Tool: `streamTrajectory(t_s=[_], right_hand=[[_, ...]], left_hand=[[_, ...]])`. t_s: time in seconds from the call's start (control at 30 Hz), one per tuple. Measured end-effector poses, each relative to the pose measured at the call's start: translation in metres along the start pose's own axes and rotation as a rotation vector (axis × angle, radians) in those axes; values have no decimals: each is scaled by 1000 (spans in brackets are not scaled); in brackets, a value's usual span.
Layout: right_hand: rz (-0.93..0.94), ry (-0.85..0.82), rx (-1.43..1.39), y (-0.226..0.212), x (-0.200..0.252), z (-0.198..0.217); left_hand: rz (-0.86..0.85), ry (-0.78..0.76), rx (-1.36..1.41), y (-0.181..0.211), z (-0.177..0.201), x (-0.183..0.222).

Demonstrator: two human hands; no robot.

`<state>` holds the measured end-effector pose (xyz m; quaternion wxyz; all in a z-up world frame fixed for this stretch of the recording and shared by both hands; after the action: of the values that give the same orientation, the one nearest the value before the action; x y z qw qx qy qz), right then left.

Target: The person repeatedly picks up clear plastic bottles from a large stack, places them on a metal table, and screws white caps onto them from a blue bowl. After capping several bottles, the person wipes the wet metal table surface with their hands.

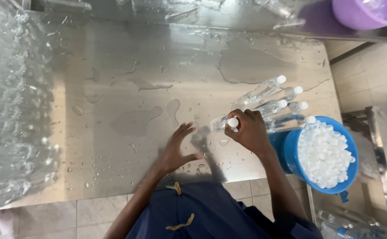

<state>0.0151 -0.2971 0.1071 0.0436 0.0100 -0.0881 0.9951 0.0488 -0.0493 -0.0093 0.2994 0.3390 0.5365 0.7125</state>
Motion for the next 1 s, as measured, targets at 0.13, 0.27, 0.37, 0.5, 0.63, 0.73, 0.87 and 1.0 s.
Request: streamTrajectory(t_s=[0.13, 0.27, 0.37, 0.5, 0.63, 0.73, 0.87, 1.0], right_hand=[[13, -186, -556, -47, 7, 39], [-120, -319, -902, -40, -9, -9], [-236, -292, -825, -21, -2, -31], [-227, -320, -789, -7, 18, -38], [-239, -418, -695, -8, 25, -49], [-227, -476, -674, -21, 21, -48], [-177, -536, -646, -40, 12, -49], [-78, -514, -594, -48, -2, -54]], left_hand=[[-137, -177, -53, 56, 11, -5], [-36, -336, 656, 35, -5, 9], [137, -203, 866, -43, -24, 5], [217, -88, 917, -68, -21, 14], [276, -16, 821, -55, -7, 21], [300, -4, 857, -44, -5, 23], [300, -51, 885, -64, -14, 15], [332, -98, 957, -57, -19, 14]])
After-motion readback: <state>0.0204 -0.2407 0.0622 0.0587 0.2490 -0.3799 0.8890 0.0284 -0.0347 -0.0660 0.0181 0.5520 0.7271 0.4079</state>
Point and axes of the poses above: each hand's wrist, its own x-axis away from the middle knuckle, its own z-axis out of the back of the hand, y = z × x, the point moved 7 cm from there along -x, towards the middle knuckle, and after that the axes turned 8 degrees about -y, right-handed, at the moved point
